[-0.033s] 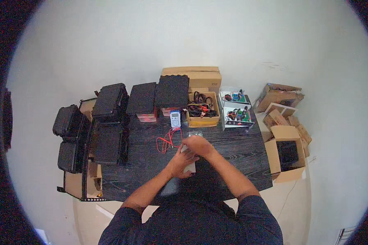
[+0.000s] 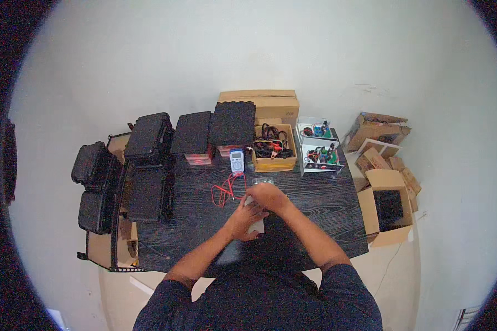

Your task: The person assembles an electronic component into a metal housing by securing it with screws using a screwdriver.

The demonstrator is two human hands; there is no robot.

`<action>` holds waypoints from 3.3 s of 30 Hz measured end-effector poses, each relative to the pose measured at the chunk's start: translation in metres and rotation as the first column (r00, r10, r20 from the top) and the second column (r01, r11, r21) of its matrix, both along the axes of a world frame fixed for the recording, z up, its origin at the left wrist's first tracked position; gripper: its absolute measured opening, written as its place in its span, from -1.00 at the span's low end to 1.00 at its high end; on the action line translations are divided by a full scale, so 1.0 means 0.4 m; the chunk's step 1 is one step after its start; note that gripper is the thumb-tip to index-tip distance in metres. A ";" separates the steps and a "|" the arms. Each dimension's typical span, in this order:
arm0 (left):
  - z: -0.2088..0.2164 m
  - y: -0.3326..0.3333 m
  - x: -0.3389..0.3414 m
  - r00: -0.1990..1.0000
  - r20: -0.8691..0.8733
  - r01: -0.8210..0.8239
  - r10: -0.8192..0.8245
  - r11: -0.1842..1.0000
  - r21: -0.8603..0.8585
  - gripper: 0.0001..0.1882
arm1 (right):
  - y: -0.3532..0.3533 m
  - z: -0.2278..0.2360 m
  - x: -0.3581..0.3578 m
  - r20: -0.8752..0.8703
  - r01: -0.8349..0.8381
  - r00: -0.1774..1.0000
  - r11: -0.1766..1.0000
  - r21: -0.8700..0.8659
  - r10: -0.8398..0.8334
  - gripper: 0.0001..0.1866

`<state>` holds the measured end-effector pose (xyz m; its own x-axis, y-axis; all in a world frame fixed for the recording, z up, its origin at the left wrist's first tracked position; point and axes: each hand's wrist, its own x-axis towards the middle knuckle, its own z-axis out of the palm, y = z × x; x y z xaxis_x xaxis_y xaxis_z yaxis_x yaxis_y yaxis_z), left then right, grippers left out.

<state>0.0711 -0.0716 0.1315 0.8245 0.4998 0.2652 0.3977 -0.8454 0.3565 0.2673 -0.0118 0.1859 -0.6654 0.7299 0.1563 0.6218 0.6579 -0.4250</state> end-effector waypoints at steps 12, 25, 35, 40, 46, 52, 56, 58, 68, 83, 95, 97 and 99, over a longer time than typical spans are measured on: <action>0.014 -0.002 0.000 0.999 -0.031 -0.009 0.008 0.999 -0.035 -0.11 | -0.002 -0.008 -0.001 -0.050 0.106 0.993 0.994 -0.003 -0.106 -0.78; 0.013 -0.020 -0.008 0.999 0.023 -0.048 0.050 0.998 -0.050 -0.07 | -0.110 -0.459 0.239 0.153 0.755 0.656 0.640 -0.145 -0.739 -0.46; 0.057 -0.061 -0.010 0.935 0.106 -0.324 0.339 0.936 -0.139 0.19 | -0.053 -0.160 0.177 -0.324 0.660 0.648 0.721 -0.211 -0.689 -0.67; 0.067 -0.056 -0.004 0.947 0.052 -0.305 0.318 0.937 -0.172 0.25 | -0.063 0.075 0.085 -0.847 0.179 0.266 0.887 -0.426 -0.461 -0.70; 0.073 -0.051 -0.001 0.949 0.014 -0.309 0.314 0.940 -0.147 0.27 | -0.067 0.095 0.034 -0.854 0.069 0.393 0.937 -0.343 -0.342 -0.67; 0.089 -0.053 0.003 0.942 -0.018 -0.335 0.336 0.930 -0.154 0.27 | -0.064 0.087 0.015 -0.784 0.086 0.522 0.935 -0.343 -0.336 -0.62; 0.087 -0.051 -0.001 0.948 0.009 -0.313 0.318 0.936 -0.161 0.26 | -0.055 0.063 0.003 -0.808 0.049 0.488 0.935 -0.352 -0.330 -0.62; 0.086 -0.050 0.000 0.947 0.003 -0.318 0.323 0.934 -0.164 0.26 | -0.056 0.061 0.003 -0.759 0.036 0.552 0.919 -0.393 -0.347 -0.69; 0.088 -0.052 0.000 0.944 -0.005 -0.324 0.329 0.927 -0.187 0.26 | -0.052 0.049 0.001 -0.763 0.064 0.557 0.932 -0.356 -0.329 -0.65; 0.085 -0.054 0.002 0.943 0.037 -0.319 0.331 0.929 -0.189 0.25 | -0.059 0.094 -0.007 -0.679 0.258 0.632 0.928 -0.270 -0.373 -0.62; 0.044 -0.046 -0.017 0.991 0.052 -0.122 0.122 0.993 -0.005 -0.06 | -0.001 0.057 -0.007 -0.814 -0.100 0.473 0.898 -0.429 -0.336 -0.56; 0.039 -0.037 -0.022 0.997 0.055 -0.048 0.049 0.999 -0.019 -0.08 | -0.003 0.061 -0.022 -0.696 0.083 0.591 0.889 -0.450 -0.407 -0.57; 0.024 -0.032 -0.025 0.998 0.056 -0.036 0.036 0.999 0.004 -0.09 | -0.010 0.080 -0.044 -0.752 0.048 0.533 0.901 -0.432 -0.389 -0.55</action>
<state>0.0611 -0.0844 0.1412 0.7897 0.5276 0.3129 0.4076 -0.8326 0.3750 0.2496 -0.0157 0.2180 -0.1871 0.9465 0.2630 0.0041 0.2684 -0.9633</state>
